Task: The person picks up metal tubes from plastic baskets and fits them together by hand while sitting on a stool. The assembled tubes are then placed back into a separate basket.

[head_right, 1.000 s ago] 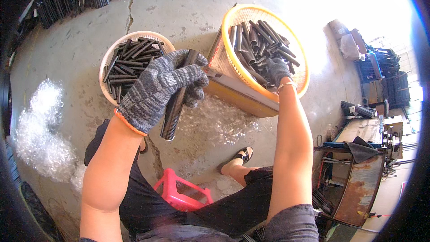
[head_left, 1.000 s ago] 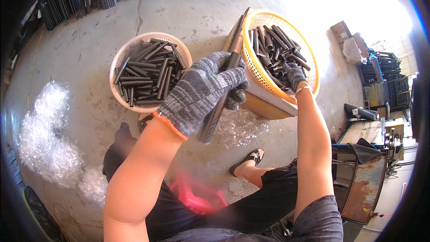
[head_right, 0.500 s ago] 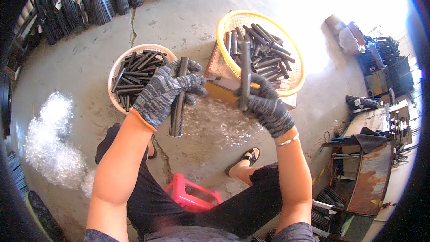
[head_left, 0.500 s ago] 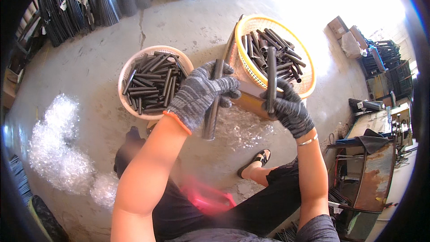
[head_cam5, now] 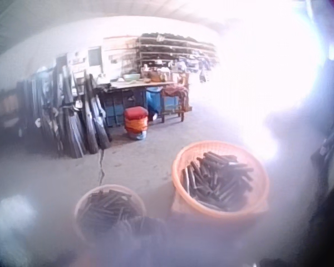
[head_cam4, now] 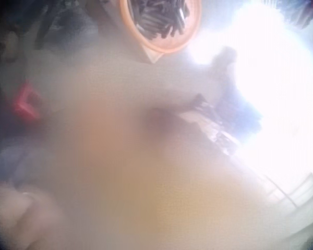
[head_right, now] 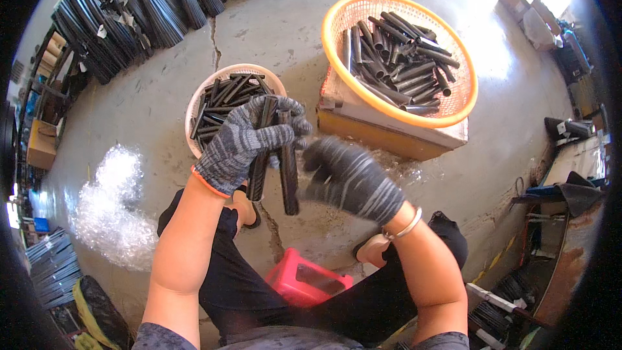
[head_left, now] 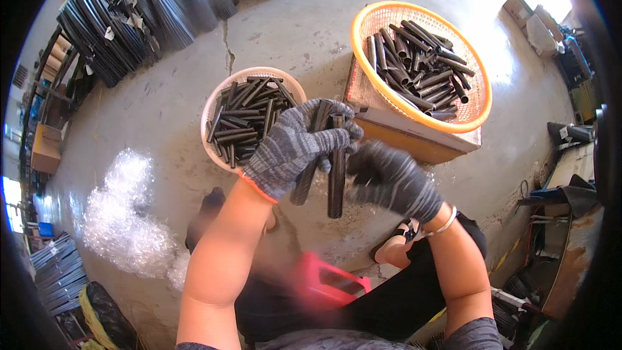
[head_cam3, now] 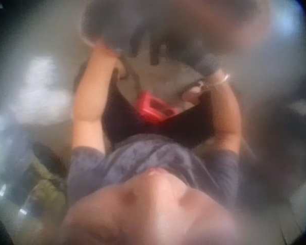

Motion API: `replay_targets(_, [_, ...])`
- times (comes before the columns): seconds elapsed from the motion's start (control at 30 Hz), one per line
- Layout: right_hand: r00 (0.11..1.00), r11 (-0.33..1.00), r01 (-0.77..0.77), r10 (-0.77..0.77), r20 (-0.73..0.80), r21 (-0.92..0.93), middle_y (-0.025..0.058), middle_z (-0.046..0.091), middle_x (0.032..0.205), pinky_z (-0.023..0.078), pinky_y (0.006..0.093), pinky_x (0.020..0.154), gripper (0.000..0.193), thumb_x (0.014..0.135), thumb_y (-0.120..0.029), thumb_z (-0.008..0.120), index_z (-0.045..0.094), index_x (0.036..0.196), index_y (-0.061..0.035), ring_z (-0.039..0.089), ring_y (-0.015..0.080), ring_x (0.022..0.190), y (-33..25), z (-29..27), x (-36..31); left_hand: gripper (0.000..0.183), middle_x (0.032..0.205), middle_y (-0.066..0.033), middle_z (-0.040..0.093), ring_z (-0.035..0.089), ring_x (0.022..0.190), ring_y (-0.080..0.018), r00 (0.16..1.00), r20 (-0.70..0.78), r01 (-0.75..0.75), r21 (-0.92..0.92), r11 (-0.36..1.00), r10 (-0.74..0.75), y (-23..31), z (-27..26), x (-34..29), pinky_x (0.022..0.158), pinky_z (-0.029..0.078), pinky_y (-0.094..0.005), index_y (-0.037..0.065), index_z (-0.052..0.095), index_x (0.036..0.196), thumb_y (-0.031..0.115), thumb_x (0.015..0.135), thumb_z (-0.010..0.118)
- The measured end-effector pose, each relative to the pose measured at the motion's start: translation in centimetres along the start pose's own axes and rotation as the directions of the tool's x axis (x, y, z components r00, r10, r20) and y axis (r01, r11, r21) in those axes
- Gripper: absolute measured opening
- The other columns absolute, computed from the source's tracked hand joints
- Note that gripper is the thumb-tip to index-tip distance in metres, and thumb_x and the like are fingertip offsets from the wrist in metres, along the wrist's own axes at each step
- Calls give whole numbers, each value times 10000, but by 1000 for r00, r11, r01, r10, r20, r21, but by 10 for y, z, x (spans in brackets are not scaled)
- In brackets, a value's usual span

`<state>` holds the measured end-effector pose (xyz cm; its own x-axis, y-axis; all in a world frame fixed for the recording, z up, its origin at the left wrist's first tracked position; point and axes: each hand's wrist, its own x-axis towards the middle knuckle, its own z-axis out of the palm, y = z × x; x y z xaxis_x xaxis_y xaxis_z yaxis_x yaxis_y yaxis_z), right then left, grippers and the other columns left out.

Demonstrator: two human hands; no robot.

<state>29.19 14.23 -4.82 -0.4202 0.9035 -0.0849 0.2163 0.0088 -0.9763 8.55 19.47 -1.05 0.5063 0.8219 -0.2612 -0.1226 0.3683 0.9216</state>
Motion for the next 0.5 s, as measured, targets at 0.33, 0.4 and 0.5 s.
replay_targets(0.33, [975,849,90,-182,128,520,57,495,1217,478,230,704,940,655,-97,817,268,1418,-82,517,81,785,-7,-25,-4,494,1131,-102,578,607,951,-184,914,405,-36,109,993,-11,-16,19,-5,837,497,-325,22,459,1266,4,806,638])
replay_targets(0.4, [980,938,38,-103,173,345,42,562,1098,471,238,704,770,710,-113,781,371,1359,-58,508,79,785,-6,-29,-7,542,1230,-115,505,594,975,-175,881,468,-168,174,970,68,-18,21,0,859,489,-326,36,405,1309,-5,817,629])
replay_targets(0.5, [988,967,-37,-3,156,252,28,612,955,468,255,696,529,764,-150,738,515,1228,-28,510,81,781,-1,-30,-7,679,937,-109,633,631,845,-198,921,377,97,10,995,-93,-21,30,-5,767,512,-328,63,379,1326,31,735,712])
